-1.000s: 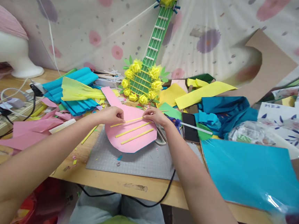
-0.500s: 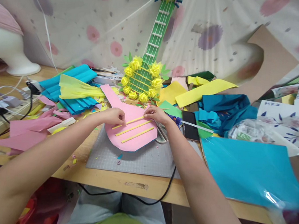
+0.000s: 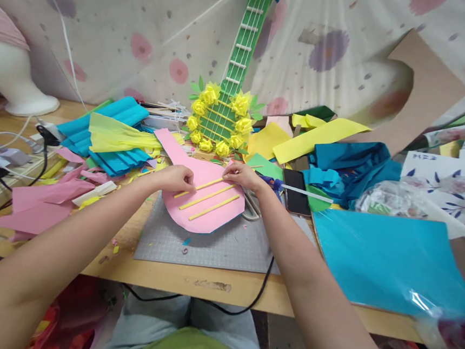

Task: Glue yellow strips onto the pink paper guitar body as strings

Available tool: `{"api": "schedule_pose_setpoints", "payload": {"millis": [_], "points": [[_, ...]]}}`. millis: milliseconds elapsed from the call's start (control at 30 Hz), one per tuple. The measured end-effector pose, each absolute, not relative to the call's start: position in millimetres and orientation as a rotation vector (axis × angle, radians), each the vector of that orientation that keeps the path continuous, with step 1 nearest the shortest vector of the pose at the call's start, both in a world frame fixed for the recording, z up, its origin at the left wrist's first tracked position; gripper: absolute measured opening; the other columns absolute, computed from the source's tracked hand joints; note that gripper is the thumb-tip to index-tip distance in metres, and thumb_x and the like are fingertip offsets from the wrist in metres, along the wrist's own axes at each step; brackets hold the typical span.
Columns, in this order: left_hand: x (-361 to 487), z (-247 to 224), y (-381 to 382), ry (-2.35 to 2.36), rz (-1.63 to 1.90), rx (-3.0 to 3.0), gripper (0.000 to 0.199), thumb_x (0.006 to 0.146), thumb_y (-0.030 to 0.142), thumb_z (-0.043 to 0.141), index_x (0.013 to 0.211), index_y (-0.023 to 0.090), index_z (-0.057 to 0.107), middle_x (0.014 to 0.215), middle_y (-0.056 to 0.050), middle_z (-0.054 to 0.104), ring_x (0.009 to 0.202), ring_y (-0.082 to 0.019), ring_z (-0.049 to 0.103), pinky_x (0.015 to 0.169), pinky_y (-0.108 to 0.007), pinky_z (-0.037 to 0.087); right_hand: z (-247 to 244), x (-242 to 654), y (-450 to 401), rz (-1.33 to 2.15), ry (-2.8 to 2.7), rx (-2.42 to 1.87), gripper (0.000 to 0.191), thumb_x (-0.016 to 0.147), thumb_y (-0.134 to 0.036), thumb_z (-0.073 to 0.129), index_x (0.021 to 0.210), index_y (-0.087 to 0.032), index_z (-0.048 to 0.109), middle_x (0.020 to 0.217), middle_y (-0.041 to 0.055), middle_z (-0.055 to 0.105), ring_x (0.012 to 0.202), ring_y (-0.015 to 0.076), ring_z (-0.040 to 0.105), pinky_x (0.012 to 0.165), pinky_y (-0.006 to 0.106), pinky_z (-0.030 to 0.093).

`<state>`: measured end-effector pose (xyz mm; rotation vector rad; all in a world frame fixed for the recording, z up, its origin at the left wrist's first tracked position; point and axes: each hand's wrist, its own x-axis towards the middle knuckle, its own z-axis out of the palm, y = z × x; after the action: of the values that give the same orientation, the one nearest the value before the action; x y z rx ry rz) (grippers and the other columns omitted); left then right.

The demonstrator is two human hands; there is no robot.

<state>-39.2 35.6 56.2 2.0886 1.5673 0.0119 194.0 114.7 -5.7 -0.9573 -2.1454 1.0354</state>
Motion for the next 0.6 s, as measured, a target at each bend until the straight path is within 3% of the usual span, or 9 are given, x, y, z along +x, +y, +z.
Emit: {"api": "schedule_pose_setpoints", "payload": {"millis": [600], "points": [[-39.8, 54.5, 37.0, 1.567, -0.016, 2.102, 0.023, 0.060, 0.041, 0.058, 0.062, 0.018, 0.056, 0.058, 0.002, 0.062, 0.054, -0.011, 0.051, 0.049, -0.021, 0.032, -7.7, 193.8, 115.0, 0.973, -2.193, -0.942, 0.012, 0.065, -0.027, 0.063, 0.068, -0.017, 0.068, 0.070, 0.0010, 0.062, 0.071, 0.0124, 0.053, 0.065, 0.025, 0.039]]}}
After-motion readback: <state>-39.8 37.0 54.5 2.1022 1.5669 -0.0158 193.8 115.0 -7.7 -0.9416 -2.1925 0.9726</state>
